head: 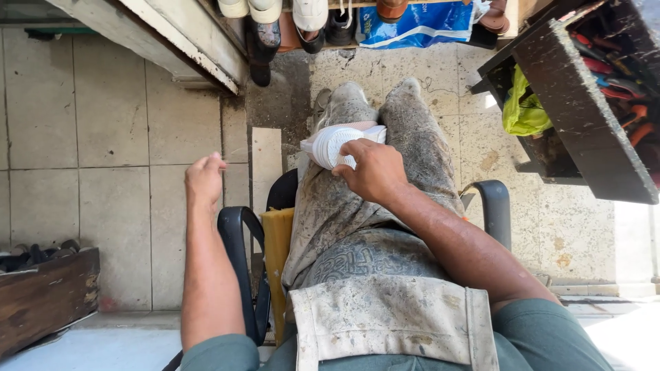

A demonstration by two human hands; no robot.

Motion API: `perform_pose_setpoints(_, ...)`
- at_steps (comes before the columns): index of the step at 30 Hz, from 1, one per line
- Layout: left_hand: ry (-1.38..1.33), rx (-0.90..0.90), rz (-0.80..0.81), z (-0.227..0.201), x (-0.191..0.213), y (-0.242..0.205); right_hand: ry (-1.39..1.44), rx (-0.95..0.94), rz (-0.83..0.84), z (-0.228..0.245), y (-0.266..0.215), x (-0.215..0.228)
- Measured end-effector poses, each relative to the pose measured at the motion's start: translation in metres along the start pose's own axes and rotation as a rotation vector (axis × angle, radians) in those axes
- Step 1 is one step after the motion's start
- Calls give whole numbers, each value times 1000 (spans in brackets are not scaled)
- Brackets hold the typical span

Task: Hand-sewing the sole of a shoe using a stitching awl and thread.

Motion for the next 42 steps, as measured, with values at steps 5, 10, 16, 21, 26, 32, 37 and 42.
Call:
perform_pose_setpoints(5, 114, -515, 273, -188, -71, -177, -48, -24, 47, -6, 2, -3)
perform_pose_setpoints(10, 214, -1005, 489, -193, -206, -197, -115, 40, -30, -23, -12, 32)
perform_pose_setpoints(16, 27, -902, 559, -191, -203, -156, -251, 204, -316, -79, -131, 58)
perform_pose_setpoints(21, -89, -860, 570, -183, -202, -147, -339, -397, 521, -144, -199, -5)
perform_pose_setpoints(26, -103, -802, 579, -173, -205, -139, -113, -438, 581, -132, -178, 22)
perform_pose_setpoints(32, -81, -797, 579, -171, -207, -142, 186, -124, 72, -86, -117, 54)
perform_pose_setpoints(37, -61, -813, 565, -171, -205, -142, 258, -34, -50, -61, -83, 49)
perform_pose_setpoints(42, -58, -825, 584, -175, -203, -147, 285, -52, -60, -55, -72, 44)
Point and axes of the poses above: each hand's wrist, its own y-axis towards the middle knuckle, its own x-axis out of the back of the hand, z = x × y, the point moved 10 cm from there along y, towards the middle knuckle, and after that the axes turned 9 degrees about -y, right-handed, at the moved point
